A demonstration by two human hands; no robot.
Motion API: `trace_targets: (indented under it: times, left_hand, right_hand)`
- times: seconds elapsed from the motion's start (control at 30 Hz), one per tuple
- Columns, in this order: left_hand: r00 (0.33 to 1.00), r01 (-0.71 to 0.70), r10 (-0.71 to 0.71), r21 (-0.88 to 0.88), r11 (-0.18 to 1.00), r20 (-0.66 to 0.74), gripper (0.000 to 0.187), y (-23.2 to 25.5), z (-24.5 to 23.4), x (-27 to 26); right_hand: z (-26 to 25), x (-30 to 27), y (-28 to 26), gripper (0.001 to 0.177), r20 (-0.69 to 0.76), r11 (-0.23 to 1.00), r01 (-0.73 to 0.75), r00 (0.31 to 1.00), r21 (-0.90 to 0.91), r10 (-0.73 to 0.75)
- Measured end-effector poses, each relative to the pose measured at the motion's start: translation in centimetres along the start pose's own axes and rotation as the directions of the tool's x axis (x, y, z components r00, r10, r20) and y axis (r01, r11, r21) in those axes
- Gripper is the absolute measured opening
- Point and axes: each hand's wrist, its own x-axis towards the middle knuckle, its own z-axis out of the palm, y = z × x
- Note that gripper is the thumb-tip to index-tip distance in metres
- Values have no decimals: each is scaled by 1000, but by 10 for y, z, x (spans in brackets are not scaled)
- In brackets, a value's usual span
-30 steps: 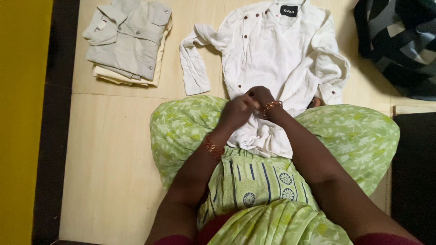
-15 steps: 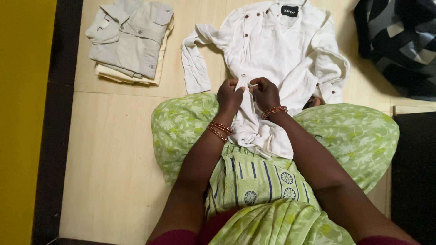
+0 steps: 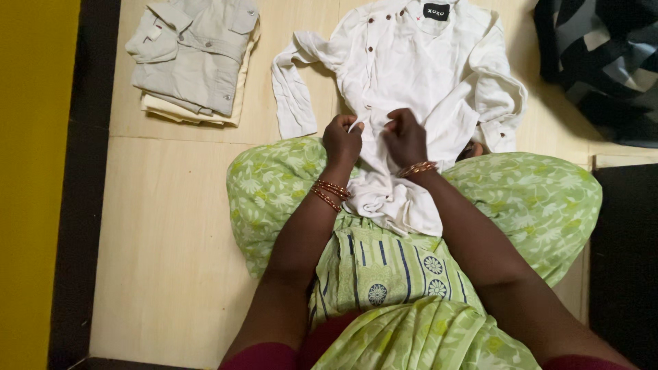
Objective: The person folds a grey shirt on the floor and then removes a white long-sleeved shirt from a laundry bag to unfold and smooth it by hand.
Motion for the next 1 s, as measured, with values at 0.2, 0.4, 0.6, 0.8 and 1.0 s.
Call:
trace_targets:
  times: [0.2, 0.4, 0.6, 0.8, 1.0]
  left_hand:
    - [1000, -31, 31, -7, 1000, -6, 20, 3, -1, 0]
    - [999, -38, 38, -3, 999, -8, 20, -8, 3, 5]
    - [935, -189, 235, 189, 964, -265, 43, 6, -8, 1]
    - [779, -593, 565, 25, 805, 273, 41, 48, -26, -49]
    - [318, -794, 676, -204, 573, 664, 50, 95, -26, -136]
  right_hand:
    - [1, 16, 29, 30, -38, 923, -252, 961, 291, 275]
    - [0, 16, 34, 27, 27, 850, -308, 944, 427, 329]
    - [0, 18, 46, 13, 71, 887, -183, 983, 424, 169]
    - [-32, 46, 77, 16, -87, 904, -190, 967, 384, 240]
    - [-167, 120, 68, 22, -225, 986, -156, 961, 51, 163]
